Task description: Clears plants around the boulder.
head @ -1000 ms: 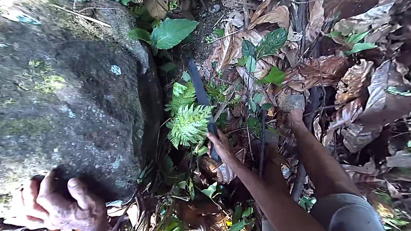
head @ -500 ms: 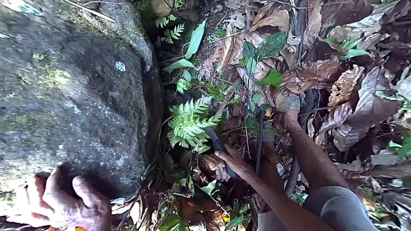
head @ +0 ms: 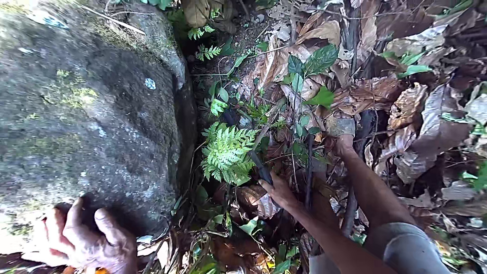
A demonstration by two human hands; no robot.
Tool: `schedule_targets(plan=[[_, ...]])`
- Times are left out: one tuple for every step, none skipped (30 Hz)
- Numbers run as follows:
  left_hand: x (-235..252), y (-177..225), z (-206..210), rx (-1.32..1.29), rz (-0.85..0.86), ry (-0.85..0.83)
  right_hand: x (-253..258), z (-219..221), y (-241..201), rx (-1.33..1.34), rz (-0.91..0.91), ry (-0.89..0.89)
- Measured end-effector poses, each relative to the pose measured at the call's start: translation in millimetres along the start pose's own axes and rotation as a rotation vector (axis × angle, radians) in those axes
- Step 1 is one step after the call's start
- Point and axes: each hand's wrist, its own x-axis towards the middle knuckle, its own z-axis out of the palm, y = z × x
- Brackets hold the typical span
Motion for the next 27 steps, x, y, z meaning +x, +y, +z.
schedule_targets(plan=[[-1.5,-0.7,-0.5,0.004,0.007,0.002,-20.5,-3.2,13.5,0.000,-0.001,0.021],[-2.3,-0.1,-0.9,0.011,0.013,0.002,-39.6,-8.2,20.3,0.010,-0.009,0.046],[-1.9,1.7,-0.3,0.021,0.019,0.003,-56.8,-15.3,20.9,0.021,0.001,0.060],[-1.5,2.5,0.0,0.027,0.026,-0.002,-73.3,-21.8,20.8,0.017,0.029,0.065],[-1.8,2.1,-0.7,0.029,0.033,-0.011,-90.5,-27.6,21.5,0.014,0.058,0.069],[-2.3,1.3,-1.7,0.030,0.041,-0.016,-106.2,-32.5,23.9,-0.002,0.070,0.084],[-2.8,-0.6,-1.6,0.026,0.050,-0.017,-118.9,-37.1,27.0,-0.005,0.072,0.102],[-3.2,-2.3,-0.4,0.025,0.053,-0.011,-128.0,-41.1,30.2,0.014,0.070,0.119],[-3.5,-3.2,0.4,0.031,0.052,-0.008,-133.7,-43.6,33.4,0.059,0.072,0.124],[-3.8,-3.4,0.0,0.038,0.049,-0.010,-136.7,-44.6,35.2,0.130,0.085,0.110],[-4.3,-4.4,-0.3,0.042,0.045,-0.009,-137.2,-44.5,35.1,0.212,0.101,0.092],[-5.0,-5.9,-0.3,0.047,0.036,-0.010,-134.4,-43.8,34.4,0.303,0.110,0.071],[-5.3,-6.5,0.0,0.044,0.028,-0.005,-128.9,-41.8,33.3,0.385,0.104,0.056],[-5.5,-6.9,1.1,0.034,0.016,0.003,-121.1,-39.5,31.5,0.447,0.090,0.037],[-5.6,-7.6,2.7,0.025,0.004,0.004,-112.0,-37.3,29.8,0.495,0.077,0.005],[-6.4,-8.9,2.6,0.018,-0.003,-0.002,-104.3,-34.1,27.6,0.518,0.068,-0.030],[-7.3,-9.2,1.0,0.009,-0.004,-0.008,-97.3,-30.4,23.6,0.518,0.056,-0.057],[-7.1,-7.7,1.0,0.001,0.001,-0.011,-89.0,-27.1,15.4,0.507,0.026,-0.061],[-6.9,-6.6,2.7,-0.008,0.005,-0.012,-80.0,-23.9,4.8,0.473,-0.020,-0.040],[-7.9,-7.2,3.4,-0.009,0.009,-0.014,-71.8,-20.0,-6.2,0.411,-0.062,-0.003],[-8.8,-7.6,4.1,-0.009,0.010,-0.014,-61.5,-16.3,-17.6,0.322,-0.101,0.042],[-8.9,-8.0,4.9,-0.006,0.009,-0.012,-48.1,-13.0,-31.1,0.254,-0.139,0.074],[-9.1,-8.7,4.4,0.002,0.007,-0.013,-32.6,-8.8,-45.9,0.213,-0.176,0.094],[-9.2,-9.7,4.0,0.012,0.004,-0.021,-15.5,-4.4,-62.9,0.195,-0.212,0.123],[-8.7,-10.1,5.1,0.014,0.003,-0.025,2.3,-1.4,-82.5,0.177,-0.234,0.149],[-7.8,-12.0,7.6,0.009,0.007,-0.019,20.8,2.6,-102.8,0.160,-0.248,0.172],[-7.1,-14.8,9.6,-0.001,0.014,-0.012,39.9,8.5,-122.2,0.144,-0.261,0.194]])
